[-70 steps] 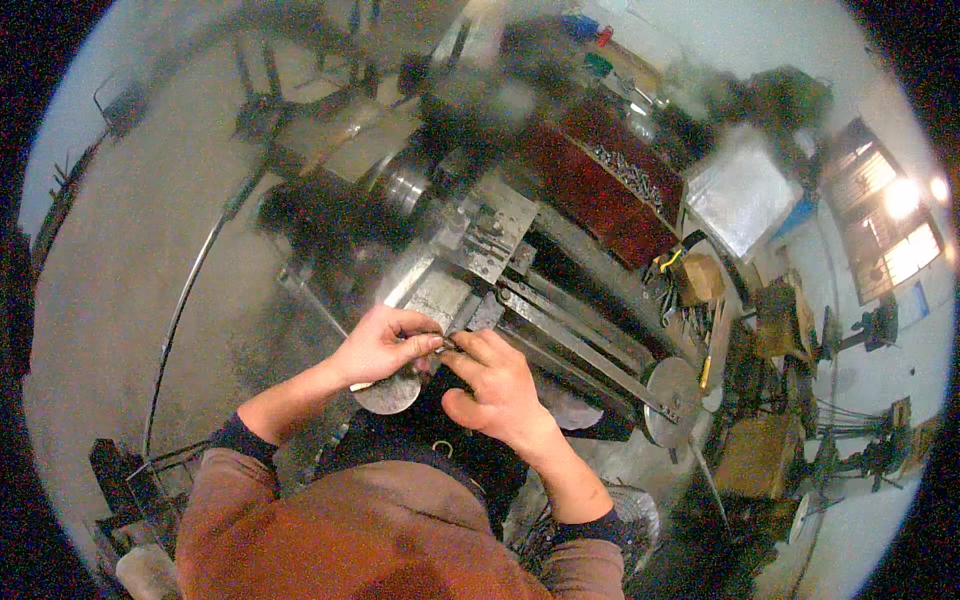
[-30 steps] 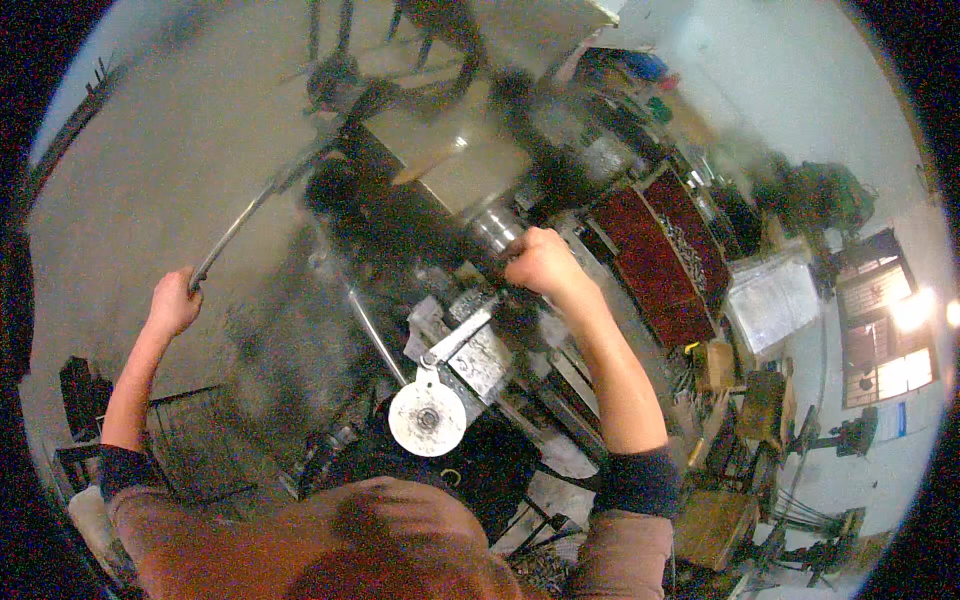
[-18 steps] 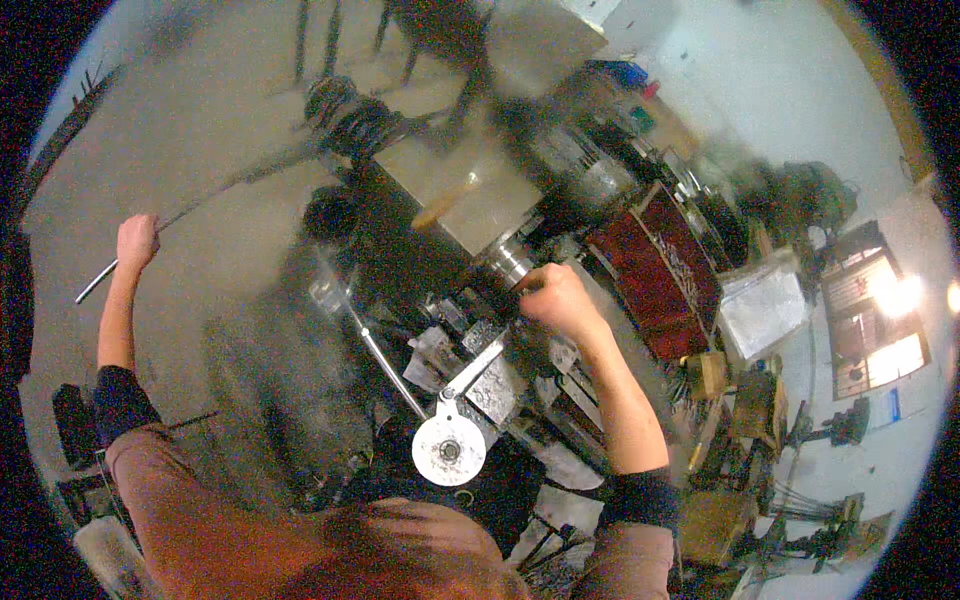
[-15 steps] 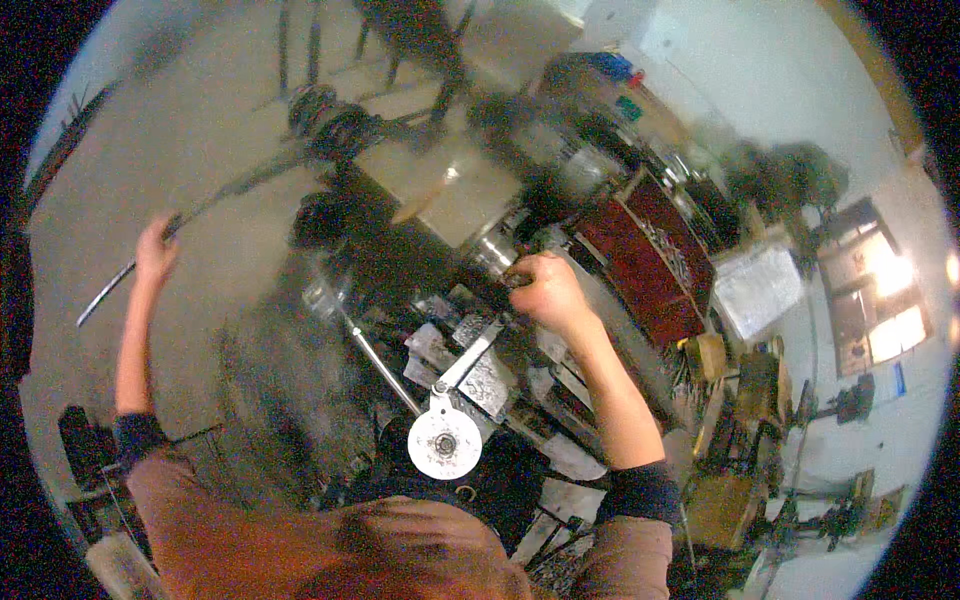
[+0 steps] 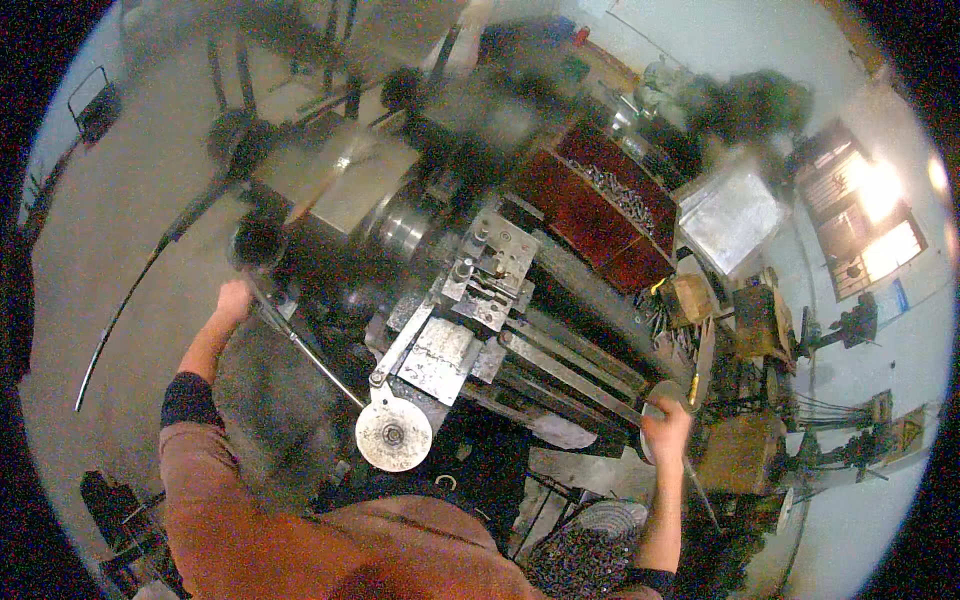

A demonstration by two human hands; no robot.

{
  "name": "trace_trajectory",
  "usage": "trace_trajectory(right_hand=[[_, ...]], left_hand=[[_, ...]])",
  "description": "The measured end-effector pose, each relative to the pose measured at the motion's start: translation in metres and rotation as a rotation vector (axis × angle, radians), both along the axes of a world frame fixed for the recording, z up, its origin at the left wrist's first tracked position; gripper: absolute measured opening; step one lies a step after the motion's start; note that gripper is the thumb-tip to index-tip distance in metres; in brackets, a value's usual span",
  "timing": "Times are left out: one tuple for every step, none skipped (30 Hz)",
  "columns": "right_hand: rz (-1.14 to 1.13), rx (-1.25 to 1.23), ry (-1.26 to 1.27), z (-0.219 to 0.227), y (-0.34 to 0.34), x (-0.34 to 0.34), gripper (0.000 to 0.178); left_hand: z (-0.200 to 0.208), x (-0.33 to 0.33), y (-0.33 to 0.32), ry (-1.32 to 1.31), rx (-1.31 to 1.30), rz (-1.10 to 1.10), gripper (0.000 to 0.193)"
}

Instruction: The person operates a metal lathe in a workshop, repeatedly loading small cylindrical metal parts into the chuck, engaging the machine, and removing the finished pieces. The person places the processed parts into a perforated metal basket on the floor.

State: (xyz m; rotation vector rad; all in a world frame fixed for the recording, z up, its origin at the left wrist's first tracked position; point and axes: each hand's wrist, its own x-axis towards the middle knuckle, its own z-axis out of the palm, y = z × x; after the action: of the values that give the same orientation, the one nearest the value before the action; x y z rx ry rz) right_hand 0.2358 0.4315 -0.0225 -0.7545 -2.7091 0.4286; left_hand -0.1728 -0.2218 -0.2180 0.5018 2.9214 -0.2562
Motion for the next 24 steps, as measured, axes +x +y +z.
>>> trace_trajectory(right_hand=[[-0.137, -0.052, -0.021, 0.003, 0.007, 0.014, 0.036], [-0.271, -0.104, -0.047, 0.006, 0.012, 0.028, 0.039], [-0.339, -0.022, -0.149, -0.002, 0.032, 0.054, 0.041], [-0.392, 0.053, -0.255, -0.012, 0.055, 0.079, 0.043], [-0.392, 0.091, -0.222, -0.052, 0.109, 0.136, 0.043], [-0.399, 0.142, -0.198, -0.084, 0.157, 0.194, 0.044], [-0.456, 0.159, -0.402, -0.09, 0.158, 0.191, 0.044], [-0.488, 0.192, -0.623, -0.09, 0.16, 0.192, 0.044], [-0.512, 0.146, -0.624, -0.094, 0.172, 0.197, 0.046], [-0.557, 0.104, -0.627, -0.101, 0.193, 0.222, 0.049], [-0.596, 0.059, -0.631, -0.105, 0.207, 0.234, 0.052], [-0.618, 0.077, -0.602, -0.112, 0.202, 0.239, 0.049], [-0.591, 0.108, -0.599, -0.11, 0.207, 0.223, 0.047], [-0.61, 0.134, -0.581, -0.111, 0.204, 0.225, 0.044], [-0.584, 0.162, -0.598, -0.108, 0.202, 0.233, 0.043], [-0.563, 0.183, -0.614, -0.111, 0.2, 0.25, 0.043], [-0.542, 0.204, -0.63, -0.114, 0.198, 0.266, 0.042], [-0.595, 0.184, -0.674, -0.111, 0.199, 0.261, 0.041], [-0.654, 0.158, -0.707, -0.11, 0.195, 0.262, 0.04], [-0.739, 0.117, -0.729, -0.115, 0.181, 0.272, 0.041], [-0.75, 0.109, -0.669, -0.115, 0.179, 0.269, 0.041], [-0.798, 0.091, -0.596, -0.118, 0.165, 0.277, 0.04], [-0.846, 0.078, -0.521, -0.119, 0.151, 0.283, 0.039], [-0.827, 0.165, -0.516, -0.123, 0.138, 0.286, 0.035]], left_hand=[[-0.006, 0.009, -0.002, 0.018, -0.021, 0.017, 0.012], [-0.009, 0.019, -0.005, 0.034, -0.043, 0.035, 0.012], [0.011, 0.03, -0.001, 0.085, 0.032, -0.016, 0.012], [0.02, 0.034, -0.004, 0.006, 0.397, 0.153, 0.014], [0.028, 0.023, 0.001, -0.073, 0.774, 0.3, 0.015], [0.031, 0.012, 0.008, -0.171, 1.157, 0.447, 0.017], [0.058, 0.025, 0.009, -0.119, 1.51, 0.463, 0.02], [0.07, 0.031, 0.014, -0.083, 1.467, 0.528, 0.021], [0.079, 0.03, 0.023, -0.064, 1.434, 0.583, 0.022], [0.082, 0.022, 0.035, -0.063, 1.406, 0.623, 0.023], [0.077, 0.018, 0.046, -0.035, 1.236, 0.558, 0.023], [0.07, 0.007, 0.06, 0.005, 1.056, 0.471, 0.023], [0.03, 0.002, 0.037, 0.064, 1.094, 0.556, 0.025], [0.038, 0.004, 0.042, 0.073, 1.146, 0.58, 0.025], [0.052, 0.017, 0.048, 0.077, 1.2, 0.61, 0.026], [0.06, 0.025, 0.053, 0.081, 1.251, 0.63, 0.027], [0.043, 0.02, 0.034, 0.048, 1.346, 0.607, 0.028], [0.056, 0.05, 0.023, 0.077, 1.258, 0.684, 0.027], [0.05, 0.073, 0.0, 0.032, 1.351, 0.748, 0.027], [0.043, 0.086, -0.018, 0.074, 1.383, 0.789, 0.028], [0.032, 0.117, -0.039, 0.122, 1.404, 0.879, 0.028], [0.041, 0.131, -0.035, 0.15, 1.411, 0.911, 0.028], [0.057, 0.146, -0.029, 0.178, 1.422, 0.946, 0.028], [0.065, 0.16, -0.027, 0.207, 1.443, 0.971, 0.027]])
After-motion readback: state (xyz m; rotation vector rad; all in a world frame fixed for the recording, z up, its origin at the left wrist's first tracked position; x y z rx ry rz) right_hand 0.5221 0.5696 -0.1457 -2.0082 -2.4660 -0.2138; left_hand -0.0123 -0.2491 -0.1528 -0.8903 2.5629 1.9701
